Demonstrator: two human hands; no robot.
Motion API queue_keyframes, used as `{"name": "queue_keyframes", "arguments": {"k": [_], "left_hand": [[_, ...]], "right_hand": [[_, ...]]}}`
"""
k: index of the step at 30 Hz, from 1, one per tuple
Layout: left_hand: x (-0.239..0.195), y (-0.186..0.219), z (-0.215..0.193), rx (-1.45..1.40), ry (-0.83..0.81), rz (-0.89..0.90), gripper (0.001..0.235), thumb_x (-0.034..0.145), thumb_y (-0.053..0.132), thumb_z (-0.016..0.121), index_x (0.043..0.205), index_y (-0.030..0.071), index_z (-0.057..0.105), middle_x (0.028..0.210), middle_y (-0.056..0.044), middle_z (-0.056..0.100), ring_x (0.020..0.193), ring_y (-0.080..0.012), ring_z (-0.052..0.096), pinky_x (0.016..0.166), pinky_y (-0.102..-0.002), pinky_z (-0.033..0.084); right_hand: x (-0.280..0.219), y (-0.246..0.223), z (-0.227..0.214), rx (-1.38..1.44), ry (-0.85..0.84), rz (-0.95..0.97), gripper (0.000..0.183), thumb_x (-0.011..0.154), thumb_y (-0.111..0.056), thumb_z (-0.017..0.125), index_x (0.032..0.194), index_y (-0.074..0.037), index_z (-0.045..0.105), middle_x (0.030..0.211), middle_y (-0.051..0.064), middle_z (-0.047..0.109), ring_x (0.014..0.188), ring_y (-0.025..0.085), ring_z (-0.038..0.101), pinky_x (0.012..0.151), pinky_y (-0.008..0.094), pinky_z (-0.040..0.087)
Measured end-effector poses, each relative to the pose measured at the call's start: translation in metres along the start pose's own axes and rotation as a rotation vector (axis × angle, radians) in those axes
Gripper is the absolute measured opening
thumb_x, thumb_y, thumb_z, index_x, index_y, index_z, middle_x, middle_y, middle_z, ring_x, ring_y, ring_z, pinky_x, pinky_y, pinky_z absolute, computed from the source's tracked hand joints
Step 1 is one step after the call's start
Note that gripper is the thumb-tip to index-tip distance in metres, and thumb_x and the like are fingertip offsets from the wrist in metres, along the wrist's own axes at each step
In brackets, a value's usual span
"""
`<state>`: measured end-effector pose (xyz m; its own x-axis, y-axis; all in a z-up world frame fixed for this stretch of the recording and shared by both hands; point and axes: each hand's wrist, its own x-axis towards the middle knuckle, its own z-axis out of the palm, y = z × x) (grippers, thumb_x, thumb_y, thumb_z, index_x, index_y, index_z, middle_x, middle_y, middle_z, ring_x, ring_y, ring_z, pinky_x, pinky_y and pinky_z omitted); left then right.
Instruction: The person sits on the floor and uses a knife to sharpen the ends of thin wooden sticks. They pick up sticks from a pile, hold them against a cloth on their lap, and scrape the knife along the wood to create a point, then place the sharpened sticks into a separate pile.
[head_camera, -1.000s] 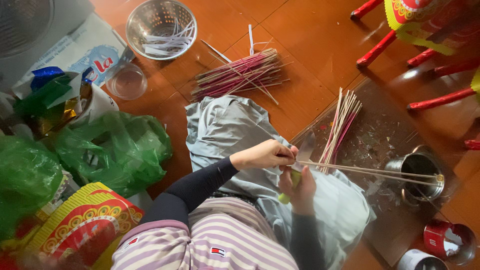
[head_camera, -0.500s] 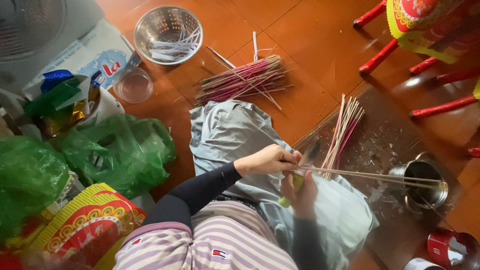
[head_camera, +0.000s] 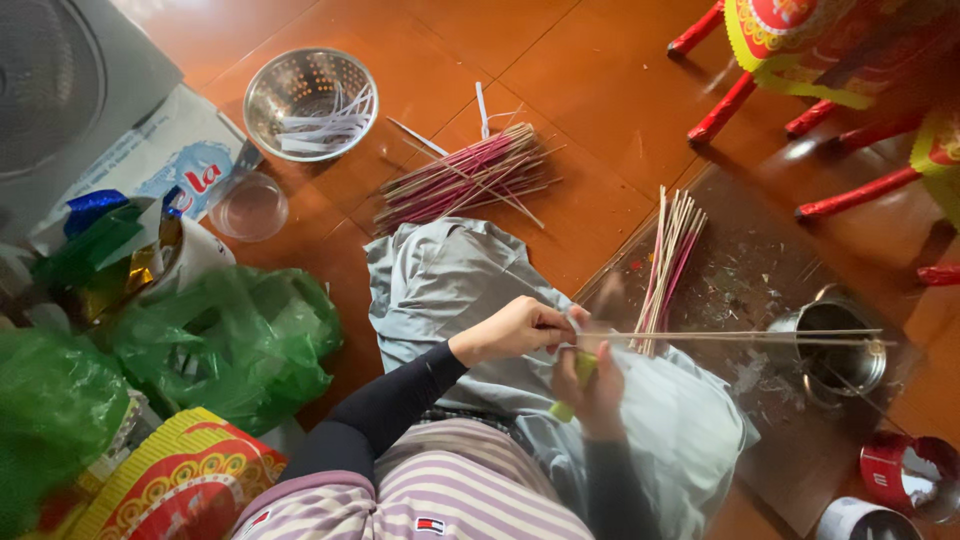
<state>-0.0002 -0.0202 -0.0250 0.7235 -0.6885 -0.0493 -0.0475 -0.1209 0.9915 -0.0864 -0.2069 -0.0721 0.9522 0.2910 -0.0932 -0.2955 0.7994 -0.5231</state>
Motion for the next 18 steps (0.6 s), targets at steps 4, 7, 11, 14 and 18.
{"name": "queue_keyframes", "arguments": {"k": [4,7,11,14,18], "left_hand": [[0.004,-0.01,0.002,-0.014,0.028,-0.006,0.017,0.096,0.016,0.066,0.097,0.001,0.075,0.072,-0.005,0.071,0.068,-0.0124,0.067,0.065,-0.03,0.054],[0.007,-0.007,0.001,0.359,0.084,0.073,0.016,0.095,0.018,0.07,0.095,0.003,0.078,0.082,-0.01,0.072,0.078,-0.0252,0.067,0.071,-0.038,0.052],[-0.001,0.005,0.01,0.869,0.622,0.375,0.012,0.086,0.017,0.071,0.095,0.01,0.072,0.1,-0.008,0.071,0.097,-0.0317,0.065,0.084,-0.044,0.049],[-0.001,0.014,0.014,0.744,0.456,0.489,0.028,0.086,0.018,0.071,0.112,0.008,0.07,0.107,-0.008,0.067,0.103,-0.0292,0.061,0.091,-0.039,0.049],[0.002,0.013,0.02,0.732,0.308,0.466,0.022,0.088,0.014,0.069,0.109,0.007,0.07,0.097,-0.008,0.066,0.096,-0.0283,0.064,0.083,-0.038,0.052]], "right_hand": [[0.006,0.006,-0.002,-0.031,0.149,0.107,0.066,0.099,-0.054,0.037,0.155,-0.021,0.03,0.078,0.007,0.06,0.044,0.014,0.043,0.04,0.03,0.035],[0.008,0.006,-0.009,-0.121,0.101,0.095,0.067,0.105,-0.052,0.039,0.161,-0.016,0.031,0.076,0.006,0.055,0.053,0.015,0.047,0.047,0.029,0.039],[0.013,0.011,-0.018,-0.226,0.143,0.062,0.056,0.104,-0.05,0.043,0.15,-0.018,0.046,0.068,0.004,0.052,0.045,0.011,0.043,0.042,0.027,0.037],[0.016,0.022,-0.014,-0.224,0.189,0.223,0.038,0.109,-0.041,0.047,0.11,-0.003,0.055,0.071,0.007,0.055,0.05,0.013,0.048,0.044,0.028,0.039],[0.016,0.038,-0.002,-0.254,0.204,0.299,0.039,0.105,-0.041,0.046,0.093,-0.005,0.055,0.059,0.006,0.052,0.042,0.013,0.047,0.04,0.026,0.04]]}}
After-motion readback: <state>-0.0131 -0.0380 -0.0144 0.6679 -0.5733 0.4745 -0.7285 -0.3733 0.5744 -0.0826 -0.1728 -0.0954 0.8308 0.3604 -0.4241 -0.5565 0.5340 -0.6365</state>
